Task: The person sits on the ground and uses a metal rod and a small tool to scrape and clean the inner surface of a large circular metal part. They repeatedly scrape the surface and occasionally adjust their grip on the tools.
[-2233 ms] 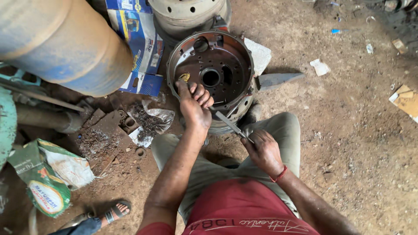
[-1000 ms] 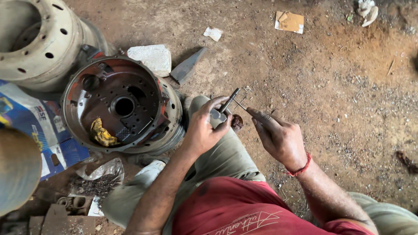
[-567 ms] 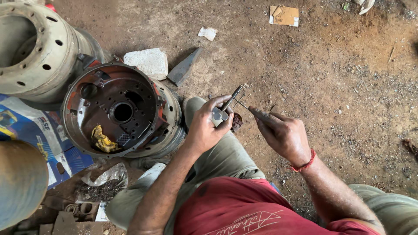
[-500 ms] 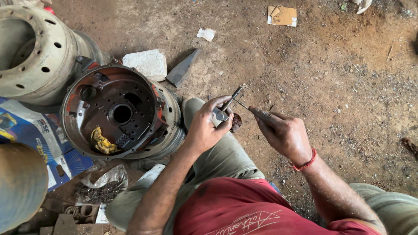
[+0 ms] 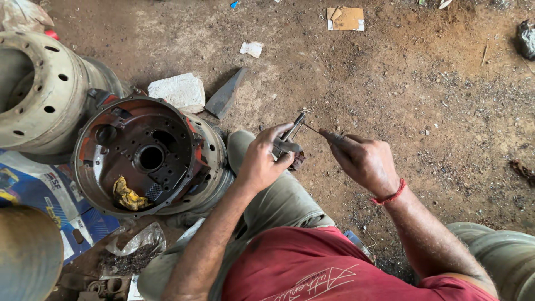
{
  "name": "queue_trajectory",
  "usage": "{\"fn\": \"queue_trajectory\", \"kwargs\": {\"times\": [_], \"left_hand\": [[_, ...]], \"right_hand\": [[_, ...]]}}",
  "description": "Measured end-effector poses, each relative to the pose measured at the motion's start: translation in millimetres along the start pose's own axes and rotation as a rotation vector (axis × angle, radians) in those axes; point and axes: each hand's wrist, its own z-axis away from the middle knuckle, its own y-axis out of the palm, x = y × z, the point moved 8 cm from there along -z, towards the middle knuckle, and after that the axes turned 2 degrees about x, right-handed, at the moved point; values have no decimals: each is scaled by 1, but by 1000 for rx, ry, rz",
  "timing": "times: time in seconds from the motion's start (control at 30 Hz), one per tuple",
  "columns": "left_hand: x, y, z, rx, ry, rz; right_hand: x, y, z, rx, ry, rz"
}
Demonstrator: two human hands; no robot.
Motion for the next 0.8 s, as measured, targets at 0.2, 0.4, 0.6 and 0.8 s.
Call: {"fn": "queue_trajectory", "kwargs": {"times": [0.2, 0.4, 0.6, 0.8], "left_hand": [[15, 13, -1, 46, -38, -23], [25, 28, -2, 73, -114, 112], [12, 27, 5, -5, 96, 27], [19, 20, 2, -12, -6, 397]], "right_hand": [[-8, 4, 14, -31, 16, 9], [-61, 29, 8, -69, 95, 274], [-140, 14, 20, -206, 363, 152], [-95, -26, 26, -279, 297, -69]]}}
